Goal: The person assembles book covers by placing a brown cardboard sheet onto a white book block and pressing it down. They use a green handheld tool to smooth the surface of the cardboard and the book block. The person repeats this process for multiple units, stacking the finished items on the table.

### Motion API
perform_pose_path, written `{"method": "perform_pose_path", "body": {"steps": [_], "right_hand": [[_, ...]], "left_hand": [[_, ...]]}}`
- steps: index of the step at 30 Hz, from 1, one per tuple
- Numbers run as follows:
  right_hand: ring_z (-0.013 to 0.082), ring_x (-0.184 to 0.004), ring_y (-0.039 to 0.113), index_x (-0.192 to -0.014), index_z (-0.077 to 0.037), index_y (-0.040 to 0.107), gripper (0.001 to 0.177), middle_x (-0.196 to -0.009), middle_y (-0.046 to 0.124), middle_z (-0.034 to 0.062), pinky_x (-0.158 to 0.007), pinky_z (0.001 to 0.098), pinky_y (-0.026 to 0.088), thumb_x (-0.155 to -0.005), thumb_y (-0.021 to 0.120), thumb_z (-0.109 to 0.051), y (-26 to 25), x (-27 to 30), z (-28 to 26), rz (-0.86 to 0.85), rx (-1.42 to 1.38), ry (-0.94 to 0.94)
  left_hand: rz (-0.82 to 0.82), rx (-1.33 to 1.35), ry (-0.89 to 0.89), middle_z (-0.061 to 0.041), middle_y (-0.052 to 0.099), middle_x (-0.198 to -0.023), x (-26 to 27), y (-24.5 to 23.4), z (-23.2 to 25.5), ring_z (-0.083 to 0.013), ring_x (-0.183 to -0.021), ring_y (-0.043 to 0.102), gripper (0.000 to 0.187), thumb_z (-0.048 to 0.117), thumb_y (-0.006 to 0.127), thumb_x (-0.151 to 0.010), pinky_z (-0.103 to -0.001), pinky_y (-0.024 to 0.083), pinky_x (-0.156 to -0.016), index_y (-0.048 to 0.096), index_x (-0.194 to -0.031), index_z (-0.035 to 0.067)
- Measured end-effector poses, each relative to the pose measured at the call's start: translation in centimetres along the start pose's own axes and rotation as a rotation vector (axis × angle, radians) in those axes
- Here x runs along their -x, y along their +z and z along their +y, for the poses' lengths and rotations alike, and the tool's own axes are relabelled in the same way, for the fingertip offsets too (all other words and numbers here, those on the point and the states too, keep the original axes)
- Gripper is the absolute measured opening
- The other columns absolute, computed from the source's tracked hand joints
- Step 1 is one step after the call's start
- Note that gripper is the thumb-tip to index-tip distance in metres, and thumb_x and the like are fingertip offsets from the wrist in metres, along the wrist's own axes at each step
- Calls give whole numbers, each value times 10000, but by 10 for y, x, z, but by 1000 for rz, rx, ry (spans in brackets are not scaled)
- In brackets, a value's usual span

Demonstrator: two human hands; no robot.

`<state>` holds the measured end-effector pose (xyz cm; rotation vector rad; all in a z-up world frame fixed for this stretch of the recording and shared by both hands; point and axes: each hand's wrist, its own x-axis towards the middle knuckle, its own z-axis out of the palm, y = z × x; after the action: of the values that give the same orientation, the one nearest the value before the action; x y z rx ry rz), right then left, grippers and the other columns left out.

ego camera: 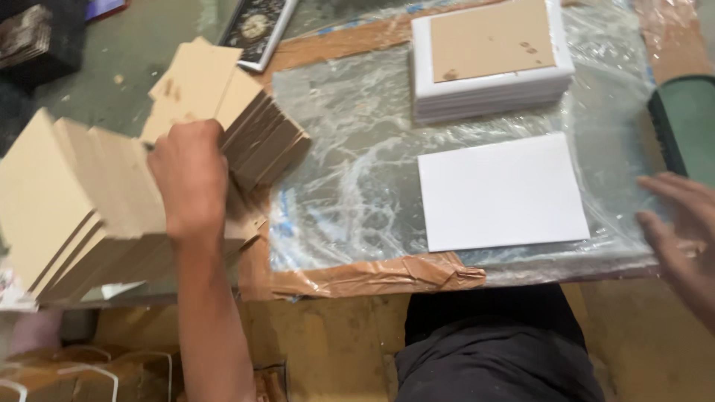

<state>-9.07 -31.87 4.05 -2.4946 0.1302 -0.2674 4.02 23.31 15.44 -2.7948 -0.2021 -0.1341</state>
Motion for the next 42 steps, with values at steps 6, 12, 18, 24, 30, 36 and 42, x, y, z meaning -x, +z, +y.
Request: {"method": "perform_pose_path", "body": {"steps": [6, 12, 18, 24, 30, 36, 42], "right_hand": [[295, -1096, 719, -1282, -81, 706, 389, -1275, 722, 178, -925, 424, 583, -913, 697, -202, -10, 14, -60, -67, 139, -218], [271, -1127, 714, -1310, -79, 676, 377, -1260, 715, 159, -977, 394, 575, -945, 637, -163, -12, 27, -55, -98, -55, -138], [203, -1032, 758, -1356, -118, 664, 385, -1183, 762, 115, -863, 347, 613, -987, 570, -167, 10, 34, -54, -190, -282, 264], [237, -842, 773, -1509, -156, 632, 498, -1050, 760, 172, -698, 361, 620, -1014, 601, -197, 52, 4, -35, -209, -835, 568], [229, -757, 746, -1392, -305, 691, 421, -964, 781, 124, -737, 381, 569, -977, 697, -240, 60, -13, -57, -272, 43, 506], [297, -806, 715, -1319, -247, 719, 410, -1012, 748, 77, -726, 405, 554, -918, 666, -182, 65, -5, -55, -159, 114, 251], [318, -741, 683, -1306, -263, 730, 355, -852, 673, 95, -684, 425, 543, -957, 672, -229, 70, -4, -51, -230, 244, 265]], "left_hand": [[354, 56, 182, -243, 655, -1308, -7, 28, -17, -385, -1162, 643, 653, 27, 679, -744, -474, 557, -933, 603, -1391, -16], [89, -51, -18, -170, 731, -1200, 22, -16, -1, -362, -933, 725, 476, -37, 635, -970, -456, 598, -763, 609, -1440, 29], [441, 337, 397, -264, 599, -1459, 113, -6, 112, -345, -1377, 593, 447, -48, 562, -961, -435, 571, -1081, 577, -1407, -75], [324, 718, 829, -222, 521, -1532, 132, 67, 245, -392, -1456, 481, 521, -3, 646, -981, -473, 414, -1197, 538, -1490, 12], [-4, 754, 814, -234, 462, -1579, 133, 64, 250, -377, -1490, 423, 681, -4, 621, -859, -456, 378, -1226, 455, -1520, -28], [-72, 863, 790, -226, 473, -1565, 134, 59, 250, -382, -1478, 432, 569, 94, 630, -980, -472, 389, -1196, 467, -1512, -26], [-109, 883, 755, -196, 493, -1565, 132, 55, 250, -363, -1478, 455, 544, 47, 624, -960, -463, 409, -1197, 508, -1488, -14]]}}
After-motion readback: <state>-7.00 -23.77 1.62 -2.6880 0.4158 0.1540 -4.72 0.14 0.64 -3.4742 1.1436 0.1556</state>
